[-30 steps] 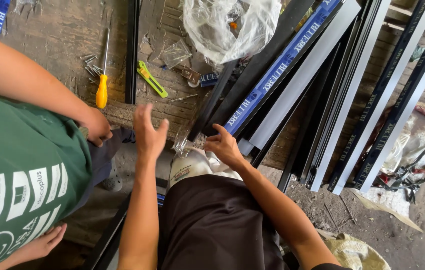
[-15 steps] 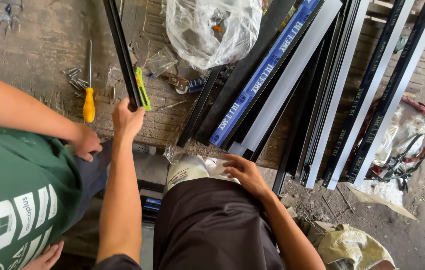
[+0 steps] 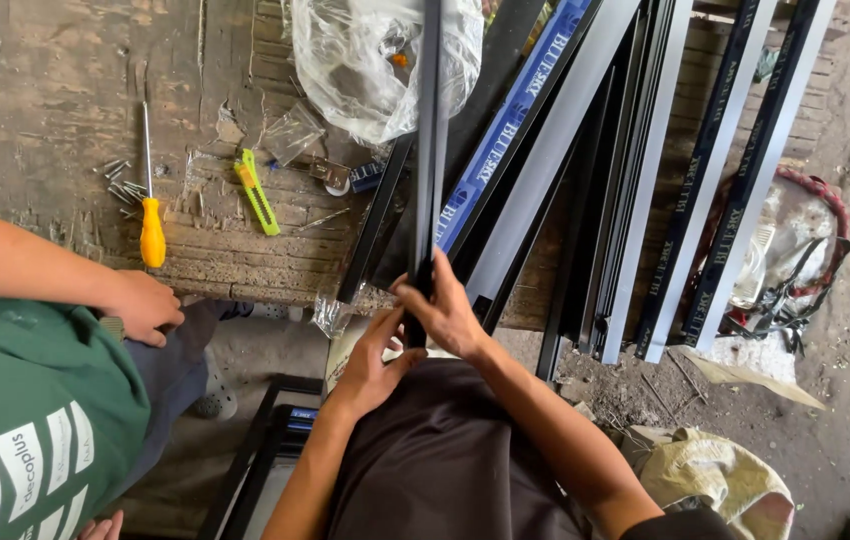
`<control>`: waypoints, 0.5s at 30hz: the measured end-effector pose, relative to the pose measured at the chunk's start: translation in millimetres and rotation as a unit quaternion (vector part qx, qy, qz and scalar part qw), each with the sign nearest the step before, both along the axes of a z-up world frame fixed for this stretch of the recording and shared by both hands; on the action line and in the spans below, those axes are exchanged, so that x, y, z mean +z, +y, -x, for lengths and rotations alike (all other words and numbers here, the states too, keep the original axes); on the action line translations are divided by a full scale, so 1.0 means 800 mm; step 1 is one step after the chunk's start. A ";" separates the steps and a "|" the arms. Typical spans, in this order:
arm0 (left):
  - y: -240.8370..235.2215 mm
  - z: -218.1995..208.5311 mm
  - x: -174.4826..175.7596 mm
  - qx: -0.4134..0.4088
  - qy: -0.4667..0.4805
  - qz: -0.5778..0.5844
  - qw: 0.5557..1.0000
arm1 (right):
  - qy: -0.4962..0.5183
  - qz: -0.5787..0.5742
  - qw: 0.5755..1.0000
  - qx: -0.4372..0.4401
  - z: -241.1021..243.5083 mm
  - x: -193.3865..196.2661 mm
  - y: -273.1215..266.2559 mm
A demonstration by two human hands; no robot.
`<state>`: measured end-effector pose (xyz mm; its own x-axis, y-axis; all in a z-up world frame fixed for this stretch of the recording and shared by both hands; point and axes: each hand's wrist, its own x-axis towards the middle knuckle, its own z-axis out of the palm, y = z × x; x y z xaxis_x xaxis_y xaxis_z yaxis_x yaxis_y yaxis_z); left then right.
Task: Organizing and sorting black metal profiles and frames in a fabrication workshop
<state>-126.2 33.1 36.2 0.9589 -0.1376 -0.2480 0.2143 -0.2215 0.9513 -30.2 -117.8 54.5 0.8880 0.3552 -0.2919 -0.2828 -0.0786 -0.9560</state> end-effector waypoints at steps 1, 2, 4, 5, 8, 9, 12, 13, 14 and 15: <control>0.004 -0.007 0.021 0.002 0.001 0.000 1.000 | 0.001 0.000 1.000 0.002 -0.002 -0.014 -0.004; 0.008 -0.015 0.042 -0.031 0.008 -0.064 0.997 | -0.010 0.019 0.999 -0.046 -0.003 -0.027 -0.008; 0.014 -0.028 0.057 -0.061 0.011 -0.127 0.990 | -0.025 0.038 0.995 -0.092 -0.016 -0.045 -0.020; 0.017 -0.028 0.053 -0.048 0.018 -0.155 0.987 | -0.043 0.055 0.989 -0.131 -0.021 -0.049 -0.027; 0.026 -0.034 0.065 -0.018 0.067 -0.186 0.980 | -0.052 0.123 0.977 -0.168 -0.034 -0.047 -0.043; 0.029 -0.034 0.074 0.000 0.108 -0.189 0.976 | -0.042 0.173 0.970 -0.166 -0.038 -0.045 -0.046; 0.033 -0.025 0.080 0.011 0.091 -0.200 0.976 | -0.022 0.211 0.966 -0.147 -0.048 -0.007 -0.022; 0.032 -0.023 0.078 0.016 0.093 -0.202 0.975 | -0.022 0.208 0.968 -0.141 -0.050 -0.015 -0.018; 0.031 -0.020 0.077 0.019 0.097 -0.208 0.973 | -0.020 0.223 0.966 -0.127 -0.052 -0.022 -0.015; 0.030 -0.017 0.075 0.023 0.101 -0.215 0.971 | -0.018 0.238 0.965 -0.112 -0.054 -0.029 -0.010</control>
